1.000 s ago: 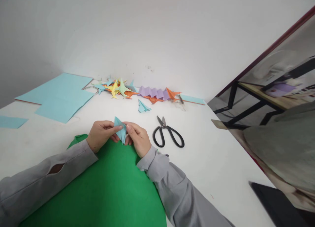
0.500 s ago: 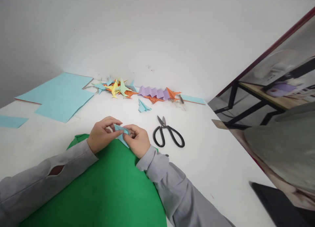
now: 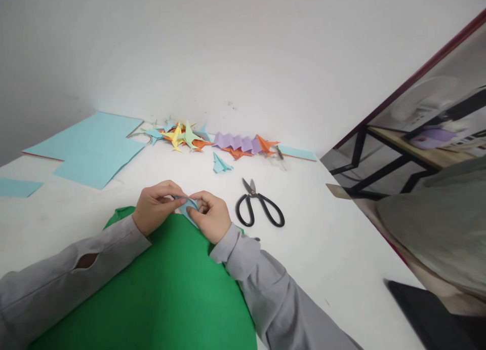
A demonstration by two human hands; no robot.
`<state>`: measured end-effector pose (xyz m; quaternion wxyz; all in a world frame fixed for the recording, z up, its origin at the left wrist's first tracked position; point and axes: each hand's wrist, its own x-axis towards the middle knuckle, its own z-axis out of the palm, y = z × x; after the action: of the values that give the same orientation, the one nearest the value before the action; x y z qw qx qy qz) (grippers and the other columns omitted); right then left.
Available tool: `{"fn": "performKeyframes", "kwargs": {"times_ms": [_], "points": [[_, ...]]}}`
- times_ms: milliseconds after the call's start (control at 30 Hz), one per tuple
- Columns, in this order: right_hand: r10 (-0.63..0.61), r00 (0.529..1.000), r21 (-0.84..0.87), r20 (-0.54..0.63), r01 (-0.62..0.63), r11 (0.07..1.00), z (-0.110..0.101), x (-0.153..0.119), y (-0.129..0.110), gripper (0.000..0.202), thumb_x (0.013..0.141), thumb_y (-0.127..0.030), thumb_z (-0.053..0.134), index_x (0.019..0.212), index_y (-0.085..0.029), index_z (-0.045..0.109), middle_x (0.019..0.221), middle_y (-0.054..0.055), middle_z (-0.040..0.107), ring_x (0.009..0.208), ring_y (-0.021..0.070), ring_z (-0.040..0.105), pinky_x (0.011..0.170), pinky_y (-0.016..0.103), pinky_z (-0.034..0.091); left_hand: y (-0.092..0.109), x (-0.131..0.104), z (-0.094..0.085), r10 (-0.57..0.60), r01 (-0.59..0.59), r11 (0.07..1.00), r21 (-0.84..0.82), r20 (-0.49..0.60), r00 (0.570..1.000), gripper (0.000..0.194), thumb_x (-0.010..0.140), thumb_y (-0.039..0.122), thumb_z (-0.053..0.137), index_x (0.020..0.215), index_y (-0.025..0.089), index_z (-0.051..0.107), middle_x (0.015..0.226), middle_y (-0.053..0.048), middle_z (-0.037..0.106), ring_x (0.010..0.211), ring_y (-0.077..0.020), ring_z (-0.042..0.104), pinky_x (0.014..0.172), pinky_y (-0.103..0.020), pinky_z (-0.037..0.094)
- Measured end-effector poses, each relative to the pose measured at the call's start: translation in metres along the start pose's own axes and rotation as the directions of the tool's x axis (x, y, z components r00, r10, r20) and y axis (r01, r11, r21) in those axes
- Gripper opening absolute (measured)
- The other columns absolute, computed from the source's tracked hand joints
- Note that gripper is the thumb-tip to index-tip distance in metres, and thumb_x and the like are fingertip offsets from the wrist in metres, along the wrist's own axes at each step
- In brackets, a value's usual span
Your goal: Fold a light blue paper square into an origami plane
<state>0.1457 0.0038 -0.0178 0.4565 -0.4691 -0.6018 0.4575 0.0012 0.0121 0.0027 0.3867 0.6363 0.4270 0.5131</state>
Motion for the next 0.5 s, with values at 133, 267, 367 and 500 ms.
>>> {"fn": "performKeyframes", "kwargs": {"times_ms": [133, 267, 367, 500], "points": [[0.017, 1.0, 0.026, -0.01, -0.017, 1.0, 0.0002, 0.0, -0.0012, 0.017, 0.063, -0.022, 0.062, 0.079, -0.017, 0.058, 0.049, -0.007, 0.042, 0.04, 0.007, 0.035, 0.04, 0.021, 0.025, -0.0004, 0.0004, -0.0015, 0.005, -0.007, 0.999, -0.035, -0.068, 0.998, 0.004, 0.062, 0.016, 0.064, 0.062, 0.016, 0.069, 0.067, -0.003, 0.058, 0.054, -0.0096, 0.051, 0.041, -0.02, 0.041], [0.028, 0.999, 0.054, -0.03, -0.027, 0.998, 0.0008, 0.0, -0.0031, 0.016, 0.062, -0.021, 0.062, 0.076, -0.017, 0.057, 0.049, -0.007, 0.044, 0.041, 0.0073, 0.036, 0.041, 0.022, 0.028, -0.002, 0.0013, -0.0021, 0.021, -0.034, 0.995, -0.089, -0.145, 0.989, 0.007, 0.064, 0.019, 0.064, 0.068, 0.015, 0.068, 0.071, -0.003, 0.058, 0.052, -0.0088, 0.05, 0.039, -0.02, 0.041], [0.047, 0.998, 0.074, -0.038, -0.044, 0.996, 0.0001, 0.0, -0.0045, 0.018, 0.061, -0.023, 0.063, 0.076, -0.016, 0.057, 0.05, -0.006, 0.048, 0.041, 0.0077, 0.04, 0.041, 0.022, 0.031, -0.0014, 0.0018, -0.0021, -0.019, -0.012, 0.989, -0.146, -0.207, 0.978, 0.015, 0.067, 0.024, 0.062, 0.076, 0.014, 0.066, 0.075, -0.004, 0.058, 0.055, -0.0096, 0.052, 0.039, -0.021, 0.044], [0.088, 0.995, 0.145, -0.042, -0.081, 0.986, -0.001, 0.0, -0.0065, 0.023, 0.06, -0.026, 0.065, 0.079, -0.016, 0.056, 0.051, -0.006, 0.053, 0.04, 0.0084, 0.044, 0.04, 0.022, 0.036, 0.0006, 0.0012, -0.0013, -0.154, 0.12, 0.958, -0.261, -0.112, 0.982, 0.026, 0.067, 0.029, 0.062, 0.087, 0.013, 0.062, 0.074, -0.003, 0.058, 0.056, -0.0102, 0.055, 0.046, -0.023, 0.048]]}}
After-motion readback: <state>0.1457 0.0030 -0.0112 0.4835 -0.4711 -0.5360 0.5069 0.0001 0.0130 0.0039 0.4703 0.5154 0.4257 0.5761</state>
